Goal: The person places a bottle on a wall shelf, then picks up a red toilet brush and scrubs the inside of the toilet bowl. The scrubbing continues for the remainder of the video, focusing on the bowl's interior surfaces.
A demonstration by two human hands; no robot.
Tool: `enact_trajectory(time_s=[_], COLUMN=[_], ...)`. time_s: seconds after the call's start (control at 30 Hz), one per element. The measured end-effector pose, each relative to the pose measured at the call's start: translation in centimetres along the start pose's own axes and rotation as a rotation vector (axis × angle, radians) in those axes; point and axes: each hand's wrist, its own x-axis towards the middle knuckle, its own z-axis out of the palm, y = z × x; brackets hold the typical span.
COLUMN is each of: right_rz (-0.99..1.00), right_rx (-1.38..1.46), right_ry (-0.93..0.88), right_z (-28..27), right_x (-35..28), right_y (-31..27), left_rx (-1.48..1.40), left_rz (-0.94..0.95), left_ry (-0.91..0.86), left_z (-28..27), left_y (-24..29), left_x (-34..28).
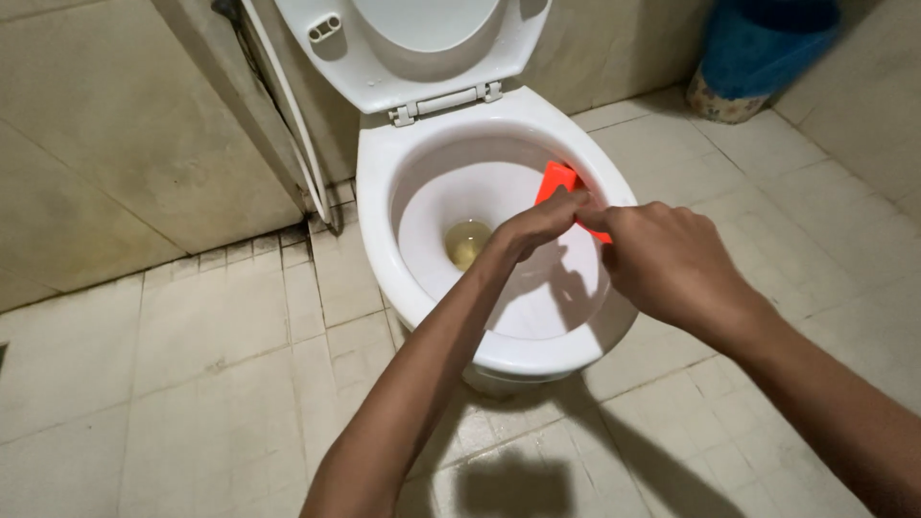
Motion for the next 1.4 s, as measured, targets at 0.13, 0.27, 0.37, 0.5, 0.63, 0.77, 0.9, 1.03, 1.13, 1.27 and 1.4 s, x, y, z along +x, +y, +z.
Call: enact_trajectory(time_s=[0.13, 0.27, 0.37, 0.5, 0.63, 0.77, 0.9, 1.03, 1.13, 1.27, 1.4], right_rz=[0.026, -0.02, -0.061, -0.087, -0.124, -0.313, -0.446, -0.502, -0.58, -0.639, -0.604], right_rx=[0.108, 0.114, 0.085, 0.019, 0.013, 0.03, 0.071, 0.103, 0.14, 0.189, 0.176], right_ry=[-0.056, 0.022, 0.095, 0.193, 0.236, 0.364, 0.412, 0.417, 0.439, 0.436, 0.393], right_z=[0.6, 1.6, 3.3, 5.0, 7.2, 9.1, 10.4, 12.2, 11.8, 11.2, 10.8], right_x=[-1.1, -0.8, 0.0, 1.6, 3.7, 6.1, 7.6, 8.8, 9.1, 9.6, 9.7], right_y=[0.1, 0.2, 0.5, 0.6, 1.5, 2.8, 4.1, 4.8, 4.3, 3.7, 3.6], left_rx=[-0.047, -0.029, -0.075, -0.204, -0.23, -0.164, -0.2, -0.186, -0.2, -0.209, -0.197], left_rz=[-0.17, -0.096, -0.128, -0.122, -0.067, -0.07, -0.035, -0.045, -0.062, -0.142, -0.11], left_ry=[0.012, 0.009, 0.055, 0.176, 0.234, 0.423, 0.511, 0.606, 0.721, 0.826, 0.834], left_z=[0.5, 0.5, 0.7, -0.8, -2.5, -4.0, -4.8, -4.7, -5.1, -5.5, -5.3], left_y=[-2.5, -2.1, -0.3, -3.0, -5.2, -7.0, -5.9, -6.7, -6.5, -6.4, -6.4], left_x=[1.3, 0.9, -0.6, 1.5, 3.2, 4.3, 3.3, 2.8, 2.0, 1.2, 1.2])
